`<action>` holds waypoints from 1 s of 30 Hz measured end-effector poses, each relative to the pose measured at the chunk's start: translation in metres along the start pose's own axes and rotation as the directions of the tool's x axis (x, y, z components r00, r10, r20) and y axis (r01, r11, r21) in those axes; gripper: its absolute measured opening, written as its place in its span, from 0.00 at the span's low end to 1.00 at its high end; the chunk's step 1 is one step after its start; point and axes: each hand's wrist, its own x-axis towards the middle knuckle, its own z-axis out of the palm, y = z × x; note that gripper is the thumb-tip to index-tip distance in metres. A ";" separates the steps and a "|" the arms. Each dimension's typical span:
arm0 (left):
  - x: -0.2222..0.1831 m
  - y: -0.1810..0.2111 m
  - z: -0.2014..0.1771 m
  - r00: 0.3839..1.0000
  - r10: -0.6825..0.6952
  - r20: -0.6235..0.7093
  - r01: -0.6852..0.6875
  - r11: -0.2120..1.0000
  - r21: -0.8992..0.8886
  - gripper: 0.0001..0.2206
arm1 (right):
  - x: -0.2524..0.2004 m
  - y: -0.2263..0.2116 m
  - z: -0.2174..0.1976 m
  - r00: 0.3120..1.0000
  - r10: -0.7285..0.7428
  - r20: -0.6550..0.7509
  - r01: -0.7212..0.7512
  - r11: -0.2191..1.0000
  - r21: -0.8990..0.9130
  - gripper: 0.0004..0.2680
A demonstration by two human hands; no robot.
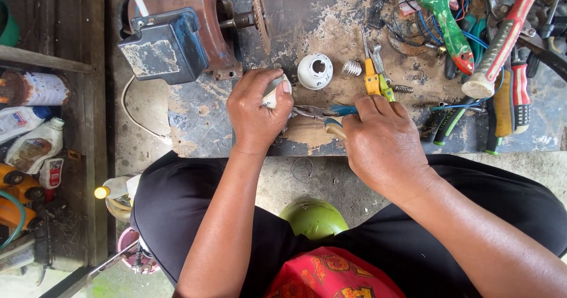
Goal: Disassembling a light bulb using pliers and a screwdriver to extract internal electronic components.
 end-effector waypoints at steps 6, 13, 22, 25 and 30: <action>-0.003 0.001 0.002 0.997 0.081 -0.015 -0.079 0.995 0.064 0.07 | 0.000 -0.009 -0.007 0.992 -0.054 -0.117 0.032 0.982 -0.185 0.02; -0.007 0.006 0.004 0.994 0.106 -0.018 -0.104 0.992 0.071 0.08 | 0.007 -0.041 -0.023 0.992 0.003 -0.126 -0.041 0.954 -0.297 0.03; -0.008 -0.002 0.007 0.996 0.085 -0.028 -0.084 0.995 0.054 0.11 | 0.016 -0.052 -0.022 0.990 -0.060 -0.131 -0.002 0.903 -0.429 0.05; -0.008 0.000 0.006 0.997 0.083 -0.001 -0.082 0.996 0.030 0.12 | 0.019 -0.054 -0.016 0.986 -0.057 -0.158 -0.013 0.911 -0.412 0.05; -0.010 0.004 0.008 0.996 0.054 0.066 -0.050 0.997 -0.060 0.14 | 0.023 -0.041 0.009 0.973 -0.055 -0.225 -0.013 0.957 -0.290 0.04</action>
